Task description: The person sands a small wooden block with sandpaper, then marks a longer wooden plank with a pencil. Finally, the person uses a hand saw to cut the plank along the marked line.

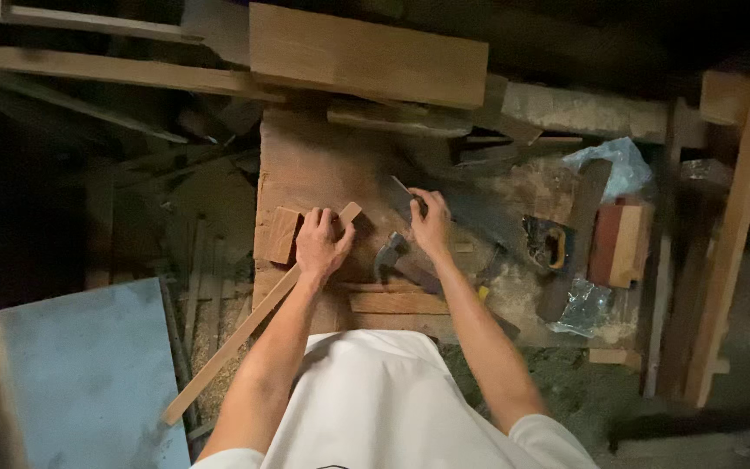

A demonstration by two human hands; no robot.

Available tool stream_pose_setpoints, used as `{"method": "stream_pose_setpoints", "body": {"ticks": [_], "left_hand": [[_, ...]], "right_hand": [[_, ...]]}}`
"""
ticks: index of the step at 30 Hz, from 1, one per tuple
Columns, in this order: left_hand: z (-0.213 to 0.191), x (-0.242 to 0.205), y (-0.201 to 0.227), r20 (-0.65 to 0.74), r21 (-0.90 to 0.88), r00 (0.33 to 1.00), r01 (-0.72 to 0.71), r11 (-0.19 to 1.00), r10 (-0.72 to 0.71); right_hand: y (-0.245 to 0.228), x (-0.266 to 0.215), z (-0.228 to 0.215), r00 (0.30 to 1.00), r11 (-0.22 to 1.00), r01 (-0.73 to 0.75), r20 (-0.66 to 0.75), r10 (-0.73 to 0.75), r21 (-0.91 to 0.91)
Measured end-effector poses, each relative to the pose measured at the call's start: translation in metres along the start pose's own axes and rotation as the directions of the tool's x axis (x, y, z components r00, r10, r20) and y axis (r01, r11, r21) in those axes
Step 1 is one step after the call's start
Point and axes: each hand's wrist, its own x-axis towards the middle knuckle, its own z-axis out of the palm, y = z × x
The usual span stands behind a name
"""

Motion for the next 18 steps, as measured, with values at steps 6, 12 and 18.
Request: {"method": "stream_pose_setpoints", "body": {"ticks": [6,12,18], "left_hand": [[-0.007,-0.005,0.008,-0.155,-0.143,0.981,-0.142,0.98,0.119],[0.005,-0.019,0.006,-0.178,-0.248,0.98,-0.137,0.959,0.094],[0.006,-0.026,-0.011,-0.129,-0.395,0.991,-0.072,0.916,0.022]], "right_hand": [[-0.057,-0.03,0.0,0.923,0.934,0.358,-0.159,-0.35,0.024],[-0.093,-0.045,0.042,0.987,0.983,0.107,0.1,-0.123,0.149],[-0.069,-0.032,0.071,0.961,0.962,0.273,-0.036,-0.273,-0.003]]}}
